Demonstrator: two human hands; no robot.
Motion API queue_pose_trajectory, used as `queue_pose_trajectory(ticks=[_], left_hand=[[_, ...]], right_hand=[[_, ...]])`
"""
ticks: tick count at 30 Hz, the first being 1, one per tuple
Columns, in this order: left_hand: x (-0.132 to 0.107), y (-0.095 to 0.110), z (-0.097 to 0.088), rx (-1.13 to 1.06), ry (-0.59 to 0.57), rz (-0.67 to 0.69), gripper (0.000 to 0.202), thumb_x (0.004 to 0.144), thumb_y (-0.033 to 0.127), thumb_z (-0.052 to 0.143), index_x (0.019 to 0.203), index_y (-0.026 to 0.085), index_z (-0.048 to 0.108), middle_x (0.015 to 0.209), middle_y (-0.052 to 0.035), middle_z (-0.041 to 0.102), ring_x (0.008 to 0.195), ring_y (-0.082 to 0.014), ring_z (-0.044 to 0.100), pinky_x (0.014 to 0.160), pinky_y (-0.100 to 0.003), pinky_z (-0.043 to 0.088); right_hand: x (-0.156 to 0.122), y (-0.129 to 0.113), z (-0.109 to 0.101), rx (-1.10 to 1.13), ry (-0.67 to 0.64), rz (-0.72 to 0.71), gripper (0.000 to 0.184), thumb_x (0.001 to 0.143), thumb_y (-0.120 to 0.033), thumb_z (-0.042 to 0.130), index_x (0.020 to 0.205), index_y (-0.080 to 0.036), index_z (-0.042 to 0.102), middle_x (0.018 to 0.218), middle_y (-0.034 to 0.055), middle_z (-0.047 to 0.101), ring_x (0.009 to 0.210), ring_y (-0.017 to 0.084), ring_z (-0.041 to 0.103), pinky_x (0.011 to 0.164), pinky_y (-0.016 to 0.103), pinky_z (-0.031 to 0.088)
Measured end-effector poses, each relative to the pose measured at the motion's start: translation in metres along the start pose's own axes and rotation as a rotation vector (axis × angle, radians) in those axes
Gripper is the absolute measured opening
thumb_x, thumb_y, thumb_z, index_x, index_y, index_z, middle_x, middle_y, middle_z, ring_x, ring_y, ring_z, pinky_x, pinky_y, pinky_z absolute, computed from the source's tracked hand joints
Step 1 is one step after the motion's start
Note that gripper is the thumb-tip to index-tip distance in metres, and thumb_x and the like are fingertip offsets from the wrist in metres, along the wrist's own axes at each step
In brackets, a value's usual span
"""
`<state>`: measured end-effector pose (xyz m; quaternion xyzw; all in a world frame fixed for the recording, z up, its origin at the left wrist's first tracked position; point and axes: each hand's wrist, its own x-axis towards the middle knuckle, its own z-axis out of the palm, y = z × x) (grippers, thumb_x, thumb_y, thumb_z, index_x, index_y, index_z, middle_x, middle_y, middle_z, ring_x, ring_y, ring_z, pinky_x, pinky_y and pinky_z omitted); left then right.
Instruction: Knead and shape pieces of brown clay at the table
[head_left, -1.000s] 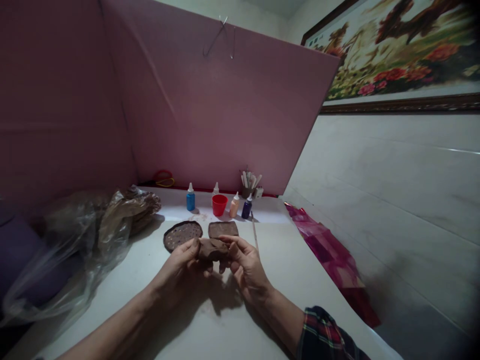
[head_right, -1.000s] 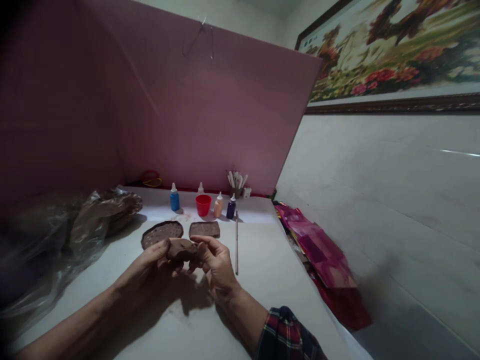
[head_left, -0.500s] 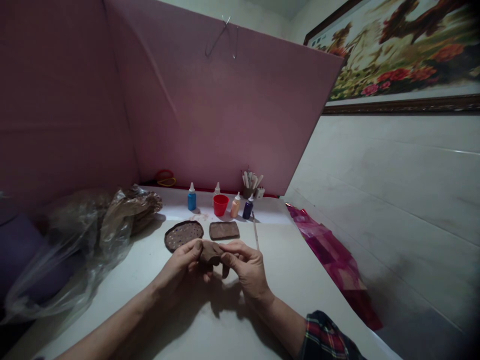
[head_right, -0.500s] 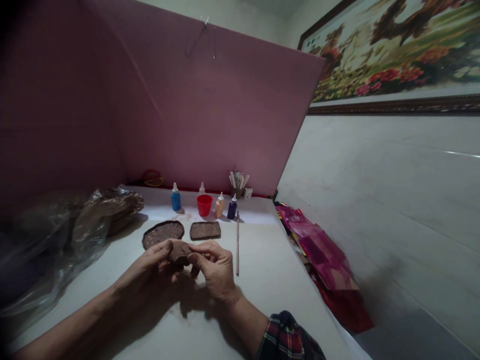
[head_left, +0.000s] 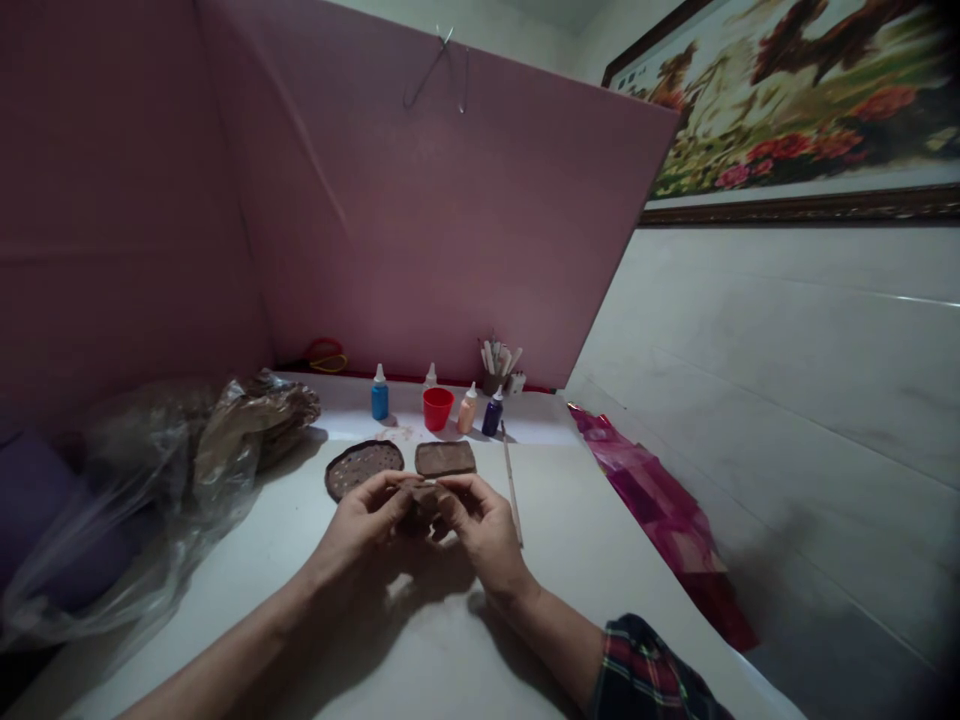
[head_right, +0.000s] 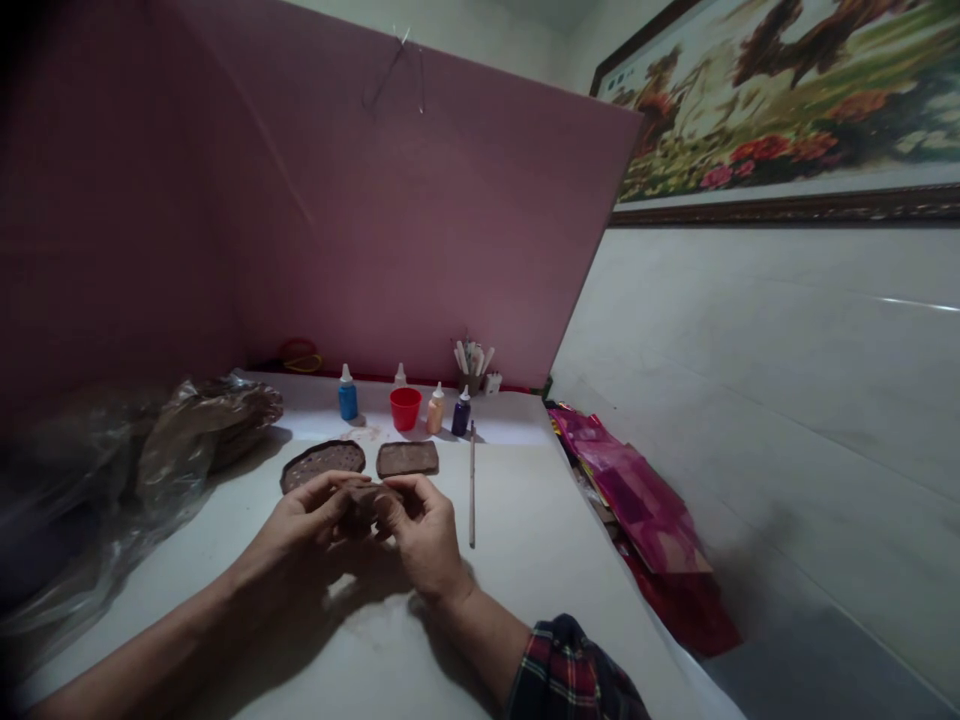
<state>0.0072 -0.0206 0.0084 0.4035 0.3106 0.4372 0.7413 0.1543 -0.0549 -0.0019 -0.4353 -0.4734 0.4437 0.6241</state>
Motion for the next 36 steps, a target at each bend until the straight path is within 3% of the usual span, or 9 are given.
queue_pose_trajectory(ticks=[7, 13, 17, 20, 27, 32, 36], left_hand=[[0.002, 0.000, 0.000, -0.010, -0.022, -0.012, 0.029, 0.070, 0.031, 0.076, 0.091, 0.015, 0.065, 0.076, -0.0049, 0.068, 0.064, -0.0146, 0.062, 0.062, -0.026, 0.050], [0.001, 0.002, 0.000, -0.065, -0.073, -0.032, 0.033, 0.070, 0.034, 0.076, 0.094, 0.013, 0.066, 0.074, -0.0071, 0.068, 0.057, -0.0147, 0.061, 0.053, -0.026, 0.050], [0.002, 0.002, -0.002, -0.105, -0.057, -0.025, 0.035, 0.067, 0.032, 0.078, 0.093, 0.011, 0.066, 0.075, -0.0078, 0.068, 0.057, -0.0147, 0.061, 0.053, -0.025, 0.050], [0.001, 0.001, -0.003, -0.094, -0.060, -0.025, 0.034, 0.068, 0.031, 0.078, 0.093, 0.012, 0.066, 0.082, -0.0096, 0.069, 0.065, -0.0171, 0.063, 0.058, -0.027, 0.052], [-0.003, 0.003, 0.002, -0.050, -0.028, -0.021, 0.029, 0.070, 0.030, 0.076, 0.091, 0.013, 0.065, 0.078, -0.0079, 0.069, 0.065, -0.0158, 0.063, 0.061, -0.027, 0.052], [-0.002, 0.004, 0.002, -0.078, -0.055, -0.031, 0.033, 0.067, 0.031, 0.078, 0.091, 0.013, 0.066, 0.077, -0.0083, 0.070, 0.061, -0.0168, 0.063, 0.059, -0.028, 0.052], [-0.002, 0.004, 0.002, -0.036, -0.014, -0.013, 0.030, 0.066, 0.031, 0.079, 0.088, 0.013, 0.068, 0.075, -0.0069, 0.070, 0.062, -0.0157, 0.063, 0.059, -0.025, 0.050]], right_hand=[[0.001, -0.005, 0.002, 0.054, 0.023, 0.038, 0.031, 0.068, -0.036, 0.077, 0.086, -0.014, 0.064, 0.070, 0.0011, 0.066, 0.053, 0.010, 0.057, 0.052, 0.023, 0.048], [0.002, 0.003, -0.004, 0.000, -0.040, 0.011, 0.036, 0.078, -0.046, 0.066, 0.093, -0.014, 0.063, 0.072, 0.0019, 0.064, 0.053, 0.011, 0.057, 0.051, 0.024, 0.047], [0.000, 0.007, -0.003, 0.003, -0.075, -0.012, 0.039, 0.075, -0.038, 0.071, 0.106, -0.017, 0.060, 0.089, 0.0046, 0.067, 0.073, 0.015, 0.063, 0.064, 0.026, 0.051], [-0.001, 0.005, -0.001, 0.038, -0.068, 0.025, 0.040, 0.070, -0.031, 0.076, 0.105, -0.018, 0.061, 0.096, 0.0055, 0.069, 0.086, 0.017, 0.064, 0.074, 0.028, 0.052], [0.000, 0.000, -0.003, 0.035, -0.015, 0.084, 0.038, 0.068, -0.030, 0.077, 0.101, -0.015, 0.066, 0.086, 0.0051, 0.070, 0.073, 0.016, 0.064, 0.066, 0.028, 0.052], [0.000, 0.003, -0.004, -0.015, -0.043, 0.007, 0.036, 0.072, -0.032, 0.074, 0.103, -0.017, 0.065, 0.093, 0.0056, 0.070, 0.083, 0.018, 0.064, 0.071, 0.027, 0.052], [0.001, 0.003, -0.004, -0.056, -0.051, 0.014, 0.034, 0.076, -0.039, 0.070, 0.099, -0.015, 0.066, 0.084, 0.0049, 0.069, 0.067, 0.015, 0.063, 0.060, 0.026, 0.052]])
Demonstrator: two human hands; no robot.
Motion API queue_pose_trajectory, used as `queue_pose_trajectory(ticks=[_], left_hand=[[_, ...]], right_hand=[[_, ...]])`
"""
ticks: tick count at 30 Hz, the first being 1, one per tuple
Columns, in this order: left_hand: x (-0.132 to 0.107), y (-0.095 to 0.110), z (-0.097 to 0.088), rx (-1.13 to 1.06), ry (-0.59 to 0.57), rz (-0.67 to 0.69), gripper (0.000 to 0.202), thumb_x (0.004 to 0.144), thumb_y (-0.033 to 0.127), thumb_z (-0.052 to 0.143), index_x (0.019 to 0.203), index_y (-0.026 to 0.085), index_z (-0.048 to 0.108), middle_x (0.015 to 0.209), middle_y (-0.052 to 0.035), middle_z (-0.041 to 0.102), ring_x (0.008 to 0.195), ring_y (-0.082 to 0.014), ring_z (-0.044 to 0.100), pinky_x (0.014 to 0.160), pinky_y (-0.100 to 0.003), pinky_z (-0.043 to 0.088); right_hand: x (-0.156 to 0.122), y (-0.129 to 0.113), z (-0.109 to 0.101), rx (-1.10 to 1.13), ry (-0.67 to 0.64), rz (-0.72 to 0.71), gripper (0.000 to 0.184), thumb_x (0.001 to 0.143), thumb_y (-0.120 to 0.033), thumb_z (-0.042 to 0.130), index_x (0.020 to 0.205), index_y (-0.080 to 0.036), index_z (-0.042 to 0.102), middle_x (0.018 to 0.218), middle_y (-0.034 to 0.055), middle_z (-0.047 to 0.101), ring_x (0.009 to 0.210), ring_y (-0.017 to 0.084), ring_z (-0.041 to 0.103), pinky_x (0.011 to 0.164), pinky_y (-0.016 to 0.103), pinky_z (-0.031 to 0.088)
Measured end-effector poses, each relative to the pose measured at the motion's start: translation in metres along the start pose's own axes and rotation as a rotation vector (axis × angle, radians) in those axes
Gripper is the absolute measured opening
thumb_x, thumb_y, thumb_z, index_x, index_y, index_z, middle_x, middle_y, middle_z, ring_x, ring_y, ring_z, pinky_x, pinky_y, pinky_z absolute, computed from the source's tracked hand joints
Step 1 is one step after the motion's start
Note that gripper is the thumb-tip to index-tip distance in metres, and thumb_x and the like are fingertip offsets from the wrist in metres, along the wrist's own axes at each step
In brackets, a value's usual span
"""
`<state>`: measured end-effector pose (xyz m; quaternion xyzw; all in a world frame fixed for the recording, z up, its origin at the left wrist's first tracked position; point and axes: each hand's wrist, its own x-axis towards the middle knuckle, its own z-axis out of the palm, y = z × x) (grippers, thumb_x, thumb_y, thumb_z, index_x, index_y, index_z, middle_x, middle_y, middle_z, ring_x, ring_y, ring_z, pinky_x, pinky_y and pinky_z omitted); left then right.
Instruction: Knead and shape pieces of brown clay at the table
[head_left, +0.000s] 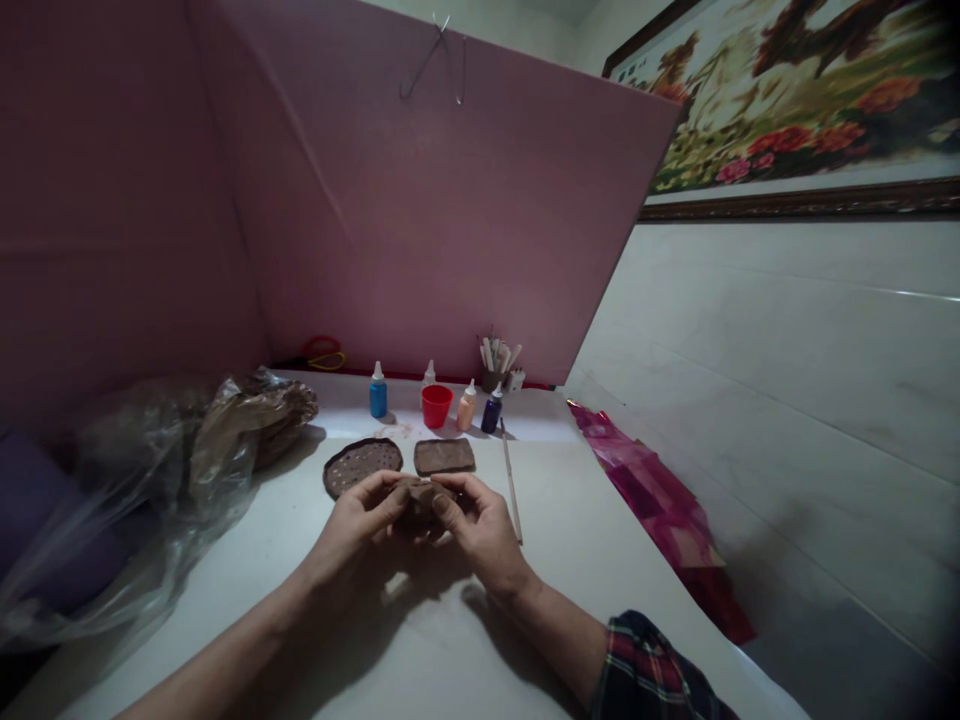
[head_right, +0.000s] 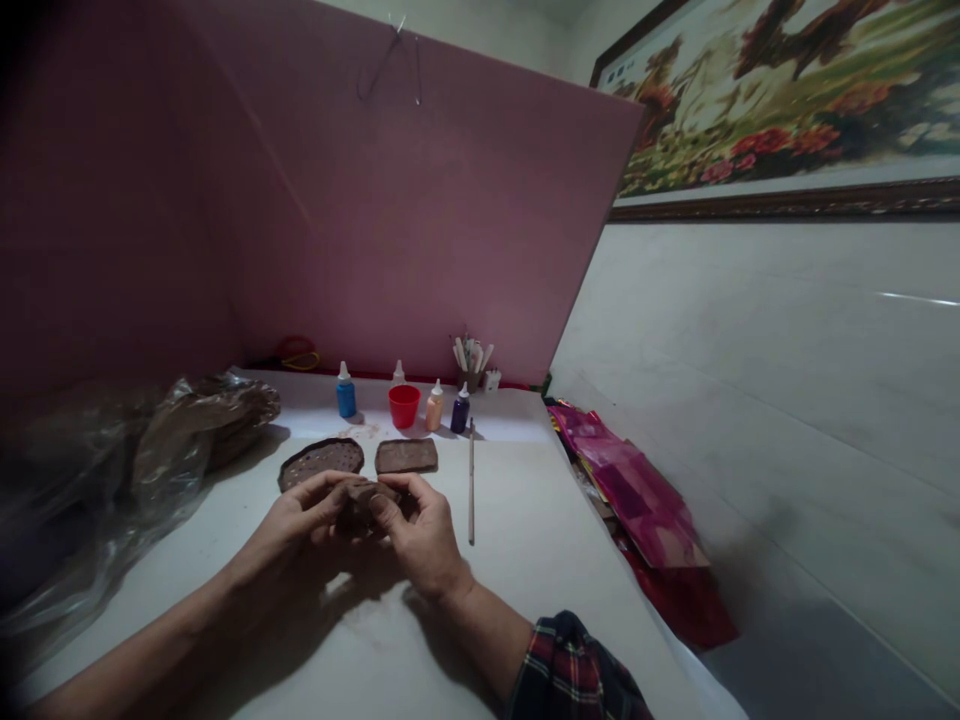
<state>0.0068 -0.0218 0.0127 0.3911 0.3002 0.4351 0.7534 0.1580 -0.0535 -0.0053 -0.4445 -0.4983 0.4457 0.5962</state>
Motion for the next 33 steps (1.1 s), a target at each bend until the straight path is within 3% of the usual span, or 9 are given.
queue_pose_trajectory(ticks=[3, 11, 19, 28, 33], left_hand=[[-0.001, 0.000, 0.001, 0.022, 0.014, -0.002, 0.029, 0.066, 0.031, 0.079, 0.087, 0.013, 0.067, 0.074, -0.0060, 0.069, 0.062, -0.0145, 0.062, 0.058, -0.024, 0.049], [0.003, -0.004, -0.006, -0.034, -0.065, -0.009, 0.024, 0.074, 0.030, 0.072, 0.090, 0.013, 0.064, 0.079, -0.0070, 0.068, 0.064, -0.0153, 0.062, 0.057, -0.025, 0.050], [0.004, -0.003, -0.007, -0.061, -0.062, -0.020, 0.027, 0.073, 0.028, 0.074, 0.092, 0.012, 0.064, 0.081, -0.0085, 0.068, 0.065, -0.0162, 0.063, 0.058, -0.026, 0.052], [0.005, -0.004, -0.009, -0.067, -0.064, -0.027, 0.027, 0.073, 0.028, 0.074, 0.093, 0.012, 0.063, 0.083, -0.0081, 0.068, 0.068, -0.0171, 0.064, 0.060, -0.027, 0.053], [0.005, -0.003, -0.007, 0.011, -0.028, -0.021, 0.030, 0.070, 0.028, 0.076, 0.091, 0.011, 0.064, 0.081, -0.0080, 0.068, 0.068, -0.0167, 0.064, 0.062, -0.028, 0.053]], right_hand=[[0.001, 0.000, -0.001, 0.008, 0.022, 0.028, 0.034, 0.077, -0.041, 0.069, 0.097, -0.014, 0.067, 0.074, 0.0033, 0.068, 0.058, 0.013, 0.061, 0.055, 0.026, 0.052], [0.001, 0.004, -0.002, -0.004, 0.012, 0.026, 0.037, 0.080, -0.043, 0.065, 0.103, -0.014, 0.066, 0.076, 0.0040, 0.068, 0.056, 0.012, 0.061, 0.056, 0.026, 0.051], [0.002, 0.004, -0.002, -0.026, 0.031, 0.015, 0.034, 0.078, -0.038, 0.068, 0.102, -0.014, 0.068, 0.093, 0.0080, 0.070, 0.080, 0.018, 0.065, 0.070, 0.028, 0.053], [0.002, 0.005, -0.003, -0.058, 0.007, -0.001, 0.039, 0.081, -0.043, 0.064, 0.106, -0.014, 0.065, 0.096, 0.0087, 0.069, 0.078, 0.018, 0.065, 0.069, 0.030, 0.053], [-0.001, 0.001, 0.001, 0.004, 0.000, 0.023, 0.036, 0.071, -0.036, 0.075, 0.098, -0.015, 0.065, 0.090, 0.0054, 0.071, 0.081, 0.016, 0.064, 0.074, 0.027, 0.051]])
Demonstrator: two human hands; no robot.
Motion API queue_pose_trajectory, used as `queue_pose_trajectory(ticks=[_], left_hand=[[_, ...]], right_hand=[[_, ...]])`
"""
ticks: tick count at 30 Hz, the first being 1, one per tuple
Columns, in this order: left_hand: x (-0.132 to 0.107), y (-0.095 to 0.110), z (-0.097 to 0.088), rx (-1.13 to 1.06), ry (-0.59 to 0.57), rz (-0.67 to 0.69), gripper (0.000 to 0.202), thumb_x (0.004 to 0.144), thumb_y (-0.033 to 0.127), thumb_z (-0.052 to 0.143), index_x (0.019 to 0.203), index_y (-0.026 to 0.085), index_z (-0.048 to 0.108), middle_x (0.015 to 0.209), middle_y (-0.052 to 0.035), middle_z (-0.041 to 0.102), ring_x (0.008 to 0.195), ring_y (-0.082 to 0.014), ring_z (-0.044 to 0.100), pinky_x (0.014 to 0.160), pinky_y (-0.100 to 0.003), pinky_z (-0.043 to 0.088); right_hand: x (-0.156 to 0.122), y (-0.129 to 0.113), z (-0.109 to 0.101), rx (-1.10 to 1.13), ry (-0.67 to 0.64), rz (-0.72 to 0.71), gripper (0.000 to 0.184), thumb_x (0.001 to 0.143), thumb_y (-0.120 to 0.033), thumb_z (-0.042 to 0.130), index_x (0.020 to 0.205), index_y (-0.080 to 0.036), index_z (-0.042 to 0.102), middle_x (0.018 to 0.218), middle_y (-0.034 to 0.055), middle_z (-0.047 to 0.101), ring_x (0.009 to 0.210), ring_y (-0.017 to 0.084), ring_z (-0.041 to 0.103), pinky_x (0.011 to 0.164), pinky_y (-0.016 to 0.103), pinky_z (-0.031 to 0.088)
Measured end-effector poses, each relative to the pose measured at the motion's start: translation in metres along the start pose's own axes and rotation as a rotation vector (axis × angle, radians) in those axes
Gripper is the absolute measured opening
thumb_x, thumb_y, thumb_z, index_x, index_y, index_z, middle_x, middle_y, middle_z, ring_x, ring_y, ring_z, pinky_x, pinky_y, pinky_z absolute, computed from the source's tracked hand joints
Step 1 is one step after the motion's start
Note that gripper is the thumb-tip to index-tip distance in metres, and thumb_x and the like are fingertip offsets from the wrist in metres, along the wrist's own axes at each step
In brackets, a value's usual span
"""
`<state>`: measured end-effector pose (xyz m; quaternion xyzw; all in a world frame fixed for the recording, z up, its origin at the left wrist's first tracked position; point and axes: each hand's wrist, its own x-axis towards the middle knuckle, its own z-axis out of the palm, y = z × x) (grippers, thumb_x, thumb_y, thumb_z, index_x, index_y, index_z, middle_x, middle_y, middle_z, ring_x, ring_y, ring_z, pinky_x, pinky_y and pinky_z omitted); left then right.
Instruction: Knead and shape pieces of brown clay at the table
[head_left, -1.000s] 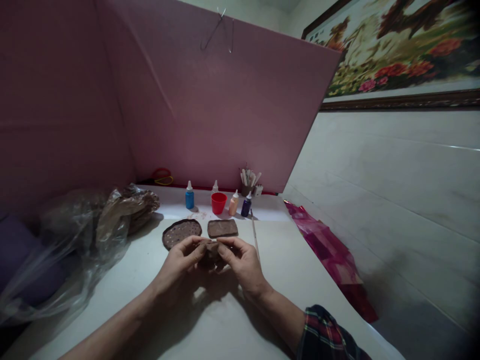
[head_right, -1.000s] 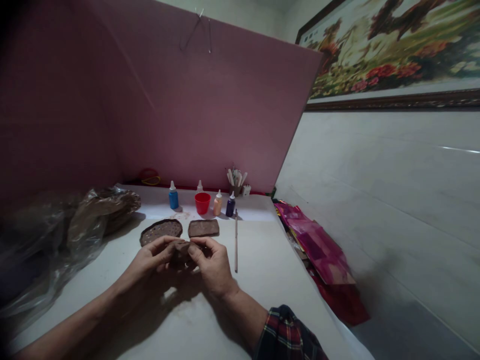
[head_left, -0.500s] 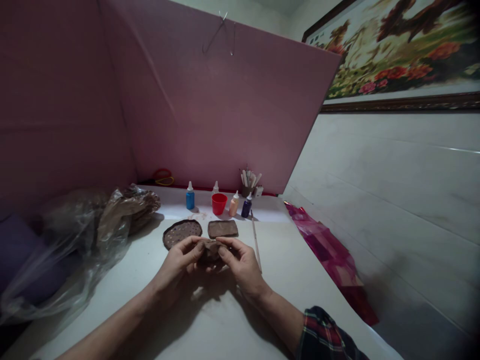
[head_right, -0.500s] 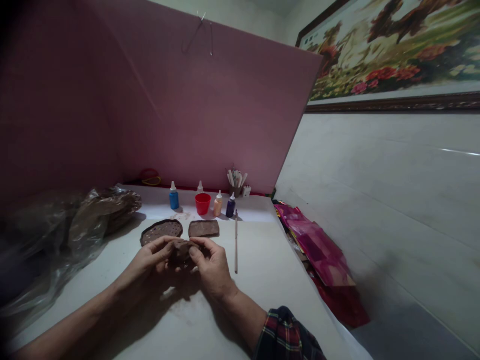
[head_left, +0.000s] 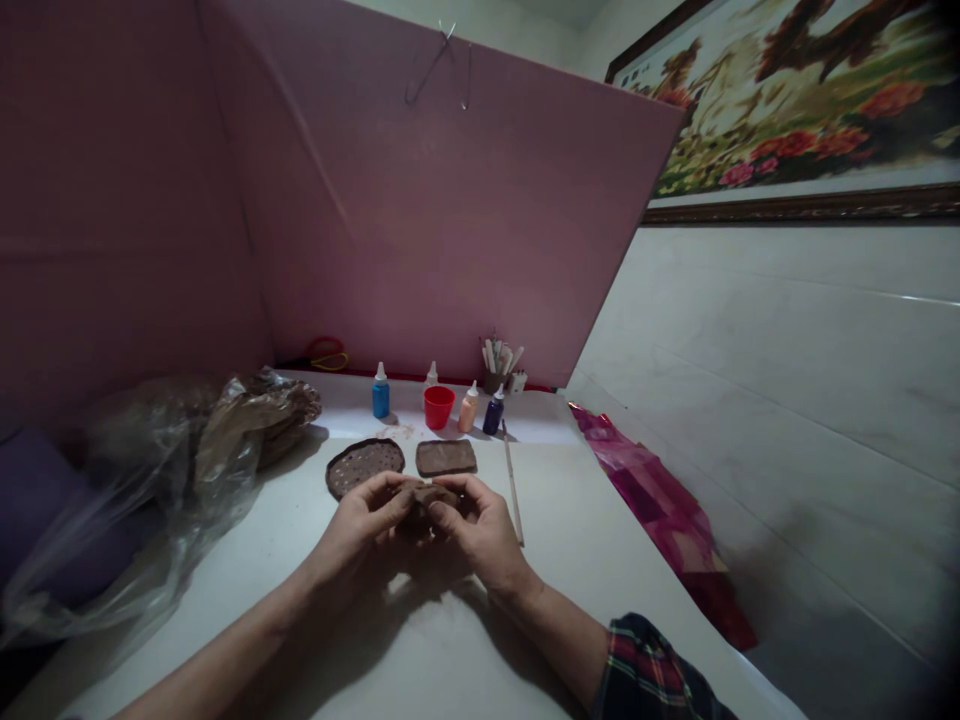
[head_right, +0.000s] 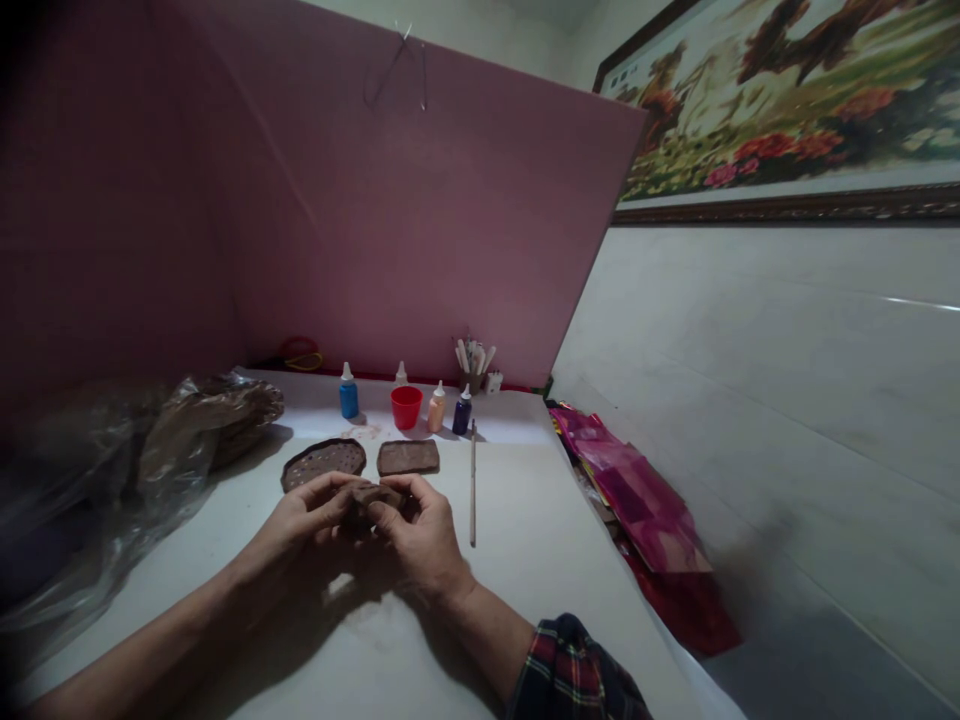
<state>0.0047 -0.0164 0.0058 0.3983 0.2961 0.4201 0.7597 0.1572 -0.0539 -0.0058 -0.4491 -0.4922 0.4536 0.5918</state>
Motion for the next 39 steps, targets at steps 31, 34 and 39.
queue_pose_trajectory(ticks=[31, 34, 39], left_hand=[[-0.0004, -0.0006, -0.0038, 0.013, -0.087, -0.045, 0.023, 0.080, 0.033, 0.064, 0.087, 0.013, 0.059, 0.069, -0.0041, 0.061, 0.055, -0.0139, 0.058, 0.048, -0.023, 0.045], [-0.0012, -0.0002, -0.0030, 0.015, -0.080, -0.040, 0.023, 0.079, 0.034, 0.066, 0.086, 0.013, 0.059, 0.069, -0.0045, 0.062, 0.053, -0.0130, 0.057, 0.048, -0.023, 0.045], [-0.0010, -0.0017, -0.0042, 0.009, -0.087, -0.025, 0.023, 0.079, 0.034, 0.066, 0.087, 0.013, 0.061, 0.068, -0.0052, 0.064, 0.055, -0.0144, 0.059, 0.049, -0.024, 0.046]], right_hand=[[0.0026, -0.0017, -0.0035, -0.020, -0.092, 0.049, 0.029, 0.077, -0.037, 0.067, 0.092, -0.013, 0.063, 0.075, 0.0024, 0.065, 0.064, 0.012, 0.059, 0.061, 0.025, 0.049], [0.0021, -0.0023, -0.0031, -0.025, -0.084, 0.044, 0.026, 0.074, -0.033, 0.069, 0.091, -0.014, 0.064, 0.077, 0.0020, 0.065, 0.069, 0.013, 0.060, 0.065, 0.025, 0.048], [0.0027, -0.0009, -0.0034, -0.035, -0.058, 0.075, 0.025, 0.071, -0.029, 0.070, 0.091, -0.014, 0.066, 0.077, 0.0033, 0.067, 0.067, 0.013, 0.060, 0.064, 0.026, 0.047]])
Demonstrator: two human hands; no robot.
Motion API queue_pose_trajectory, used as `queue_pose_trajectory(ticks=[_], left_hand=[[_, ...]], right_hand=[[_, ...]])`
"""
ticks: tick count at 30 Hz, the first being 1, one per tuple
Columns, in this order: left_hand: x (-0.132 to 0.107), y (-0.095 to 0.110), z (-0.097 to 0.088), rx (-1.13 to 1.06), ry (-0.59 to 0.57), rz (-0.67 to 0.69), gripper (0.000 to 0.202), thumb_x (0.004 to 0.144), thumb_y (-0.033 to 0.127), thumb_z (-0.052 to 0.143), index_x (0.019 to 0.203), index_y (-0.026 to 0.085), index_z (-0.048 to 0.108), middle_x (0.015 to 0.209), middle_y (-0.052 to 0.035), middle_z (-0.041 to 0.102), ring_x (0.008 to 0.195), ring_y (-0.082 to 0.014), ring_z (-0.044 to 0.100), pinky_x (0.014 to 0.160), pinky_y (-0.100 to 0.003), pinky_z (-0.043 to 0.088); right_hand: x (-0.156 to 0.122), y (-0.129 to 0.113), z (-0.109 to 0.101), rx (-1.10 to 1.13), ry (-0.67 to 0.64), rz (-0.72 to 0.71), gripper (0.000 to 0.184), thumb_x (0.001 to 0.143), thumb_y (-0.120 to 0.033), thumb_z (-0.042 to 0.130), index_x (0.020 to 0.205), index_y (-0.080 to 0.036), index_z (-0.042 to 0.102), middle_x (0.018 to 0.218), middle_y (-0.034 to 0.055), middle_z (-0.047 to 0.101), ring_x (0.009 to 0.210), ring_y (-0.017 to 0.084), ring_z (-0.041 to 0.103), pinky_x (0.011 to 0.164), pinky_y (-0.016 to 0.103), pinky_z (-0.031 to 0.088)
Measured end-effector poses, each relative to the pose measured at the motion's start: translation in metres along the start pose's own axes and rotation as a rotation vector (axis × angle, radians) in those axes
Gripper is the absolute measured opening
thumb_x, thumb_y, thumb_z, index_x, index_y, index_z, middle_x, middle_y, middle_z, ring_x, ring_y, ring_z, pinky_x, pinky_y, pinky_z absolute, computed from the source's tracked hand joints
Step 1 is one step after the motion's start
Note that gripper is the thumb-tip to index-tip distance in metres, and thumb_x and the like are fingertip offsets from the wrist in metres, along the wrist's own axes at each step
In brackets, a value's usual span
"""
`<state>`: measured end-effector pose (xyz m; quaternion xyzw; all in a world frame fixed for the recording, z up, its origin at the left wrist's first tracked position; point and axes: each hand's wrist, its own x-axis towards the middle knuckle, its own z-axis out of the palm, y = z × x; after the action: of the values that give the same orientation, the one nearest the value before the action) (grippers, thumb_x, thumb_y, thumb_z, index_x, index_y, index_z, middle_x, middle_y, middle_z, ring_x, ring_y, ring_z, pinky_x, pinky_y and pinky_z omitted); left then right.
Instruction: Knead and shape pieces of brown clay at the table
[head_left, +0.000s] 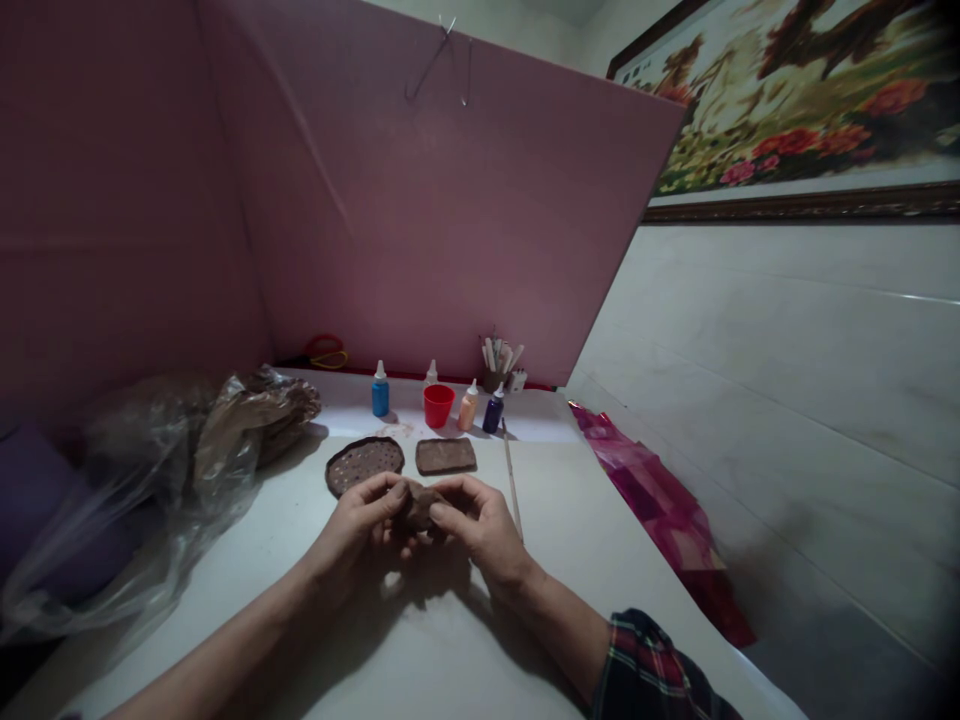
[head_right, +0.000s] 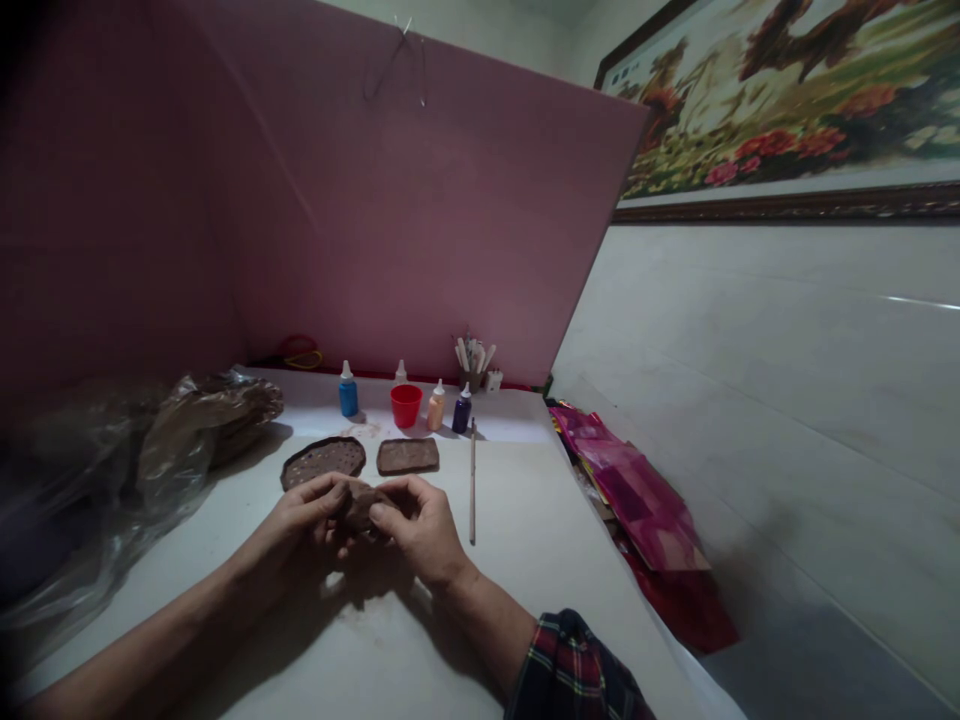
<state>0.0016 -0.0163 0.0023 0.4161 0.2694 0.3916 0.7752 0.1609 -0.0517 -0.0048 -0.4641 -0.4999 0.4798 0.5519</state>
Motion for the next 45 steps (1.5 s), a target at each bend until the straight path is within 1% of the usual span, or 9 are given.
queue_pose_trajectory(ticks=[10, 13, 16, 19, 22, 26, 31, 37, 45], left_hand=[[-0.002, 0.000, 0.002, 0.007, -0.007, -0.025, 0.024, 0.080, 0.035, 0.066, 0.087, 0.013, 0.062, 0.066, -0.0045, 0.063, 0.055, -0.0133, 0.058, 0.050, -0.023, 0.045], [-0.002, 0.000, 0.002, 0.003, -0.009, -0.009, 0.024, 0.081, 0.036, 0.063, 0.086, 0.013, 0.061, 0.067, -0.0039, 0.062, 0.053, -0.0124, 0.057, 0.048, -0.023, 0.044], [-0.001, 0.001, 0.002, 0.002, -0.011, -0.005, 0.025, 0.081, 0.037, 0.063, 0.087, 0.012, 0.062, 0.072, -0.0070, 0.065, 0.052, -0.0123, 0.057, 0.045, -0.022, 0.044], [0.000, 0.002, 0.002, 0.003, -0.013, -0.005, 0.026, 0.081, 0.037, 0.063, 0.089, 0.012, 0.062, 0.072, -0.0079, 0.065, 0.052, -0.0127, 0.057, 0.044, -0.022, 0.043], [0.000, 0.002, 0.002, 0.005, -0.017, -0.004, 0.025, 0.081, 0.037, 0.063, 0.088, 0.012, 0.062, 0.070, -0.0060, 0.063, 0.052, -0.0125, 0.056, 0.045, -0.022, 0.044], [0.000, 0.001, 0.001, -0.006, 0.002, -0.004, 0.025, 0.078, 0.037, 0.067, 0.085, 0.013, 0.063, 0.067, -0.0037, 0.061, 0.050, -0.0119, 0.055, 0.045, -0.022, 0.044], [-0.001, 0.001, 0.002, -0.010, 0.010, 0.003, 0.025, 0.077, 0.035, 0.068, 0.083, 0.012, 0.063, 0.067, -0.0042, 0.061, 0.054, -0.0132, 0.056, 0.050, -0.024, 0.046], [-0.004, 0.001, 0.004, 0.005, 0.001, -0.033, 0.023, 0.078, 0.035, 0.068, 0.084, 0.013, 0.062, 0.065, -0.0038, 0.062, 0.053, -0.0134, 0.057, 0.050, -0.024, 0.045], [-0.001, 0.001, 0.002, 0.002, 0.002, -0.044, 0.025, 0.074, 0.035, 0.071, 0.086, 0.014, 0.063, 0.065, -0.0042, 0.064, 0.052, -0.0142, 0.058, 0.048, -0.024, 0.045]], right_hand=[[-0.003, -0.009, 0.004, 0.044, 0.047, 0.024, 0.022, 0.067, -0.025, 0.072, 0.084, -0.013, 0.066, 0.071, 0.0020, 0.067, 0.061, 0.012, 0.059, 0.059, 0.025, 0.047], [-0.002, -0.007, 0.003, 0.077, 0.004, 0.024, 0.028, 0.069, -0.034, 0.073, 0.086, -0.013, 0.066, 0.069, 0.0014, 0.066, 0.057, 0.012, 0.058, 0.056, 0.025, 0.047], [-0.001, -0.003, 0.001, 0.101, -0.025, 0.019, 0.034, 0.075, -0.045, 0.068, 0.088, -0.013, 0.066, 0.068, 0.0007, 0.063, 0.055, 0.011, 0.057, 0.055, 0.024, 0.047], [-0.001, 0.000, 0.001, 0.134, -0.025, 0.043, 0.037, 0.078, -0.049, 0.064, 0.090, -0.014, 0.065, 0.069, 0.0008, 0.063, 0.057, 0.011, 0.058, 0.056, 0.023, 0.046], [-0.002, 0.001, 0.001, 0.156, -0.018, 0.061, 0.035, 0.079, -0.047, 0.064, 0.091, -0.014, 0.064, 0.071, 0.0012, 0.063, 0.057, 0.011, 0.057, 0.057, 0.024, 0.046], [-0.001, 0.003, 0.000, 0.096, -0.011, 0.030, 0.031, 0.077, -0.042, 0.067, 0.090, -0.015, 0.065, 0.073, 0.0020, 0.064, 0.061, 0.012, 0.057, 0.059, 0.024, 0.047], [0.000, 0.000, -0.001, 0.046, -0.020, -0.015, 0.030, 0.073, -0.040, 0.071, 0.089, -0.015, 0.065, 0.077, 0.0025, 0.066, 0.068, 0.014, 0.059, 0.065, 0.025, 0.047], [-0.001, 0.001, 0.001, 0.029, -0.014, 0.002, 0.029, 0.069, -0.036, 0.074, 0.085, -0.015, 0.062, 0.072, 0.0001, 0.063, 0.066, 0.012, 0.056, 0.061, 0.023, 0.043], [-0.002, -0.002, 0.003, 0.005, 0.018, 0.009, 0.025, 0.068, -0.031, 0.074, 0.083, -0.015, 0.061, 0.069, -0.0011, 0.062, 0.062, 0.011, 0.055, 0.060, 0.023, 0.043]])
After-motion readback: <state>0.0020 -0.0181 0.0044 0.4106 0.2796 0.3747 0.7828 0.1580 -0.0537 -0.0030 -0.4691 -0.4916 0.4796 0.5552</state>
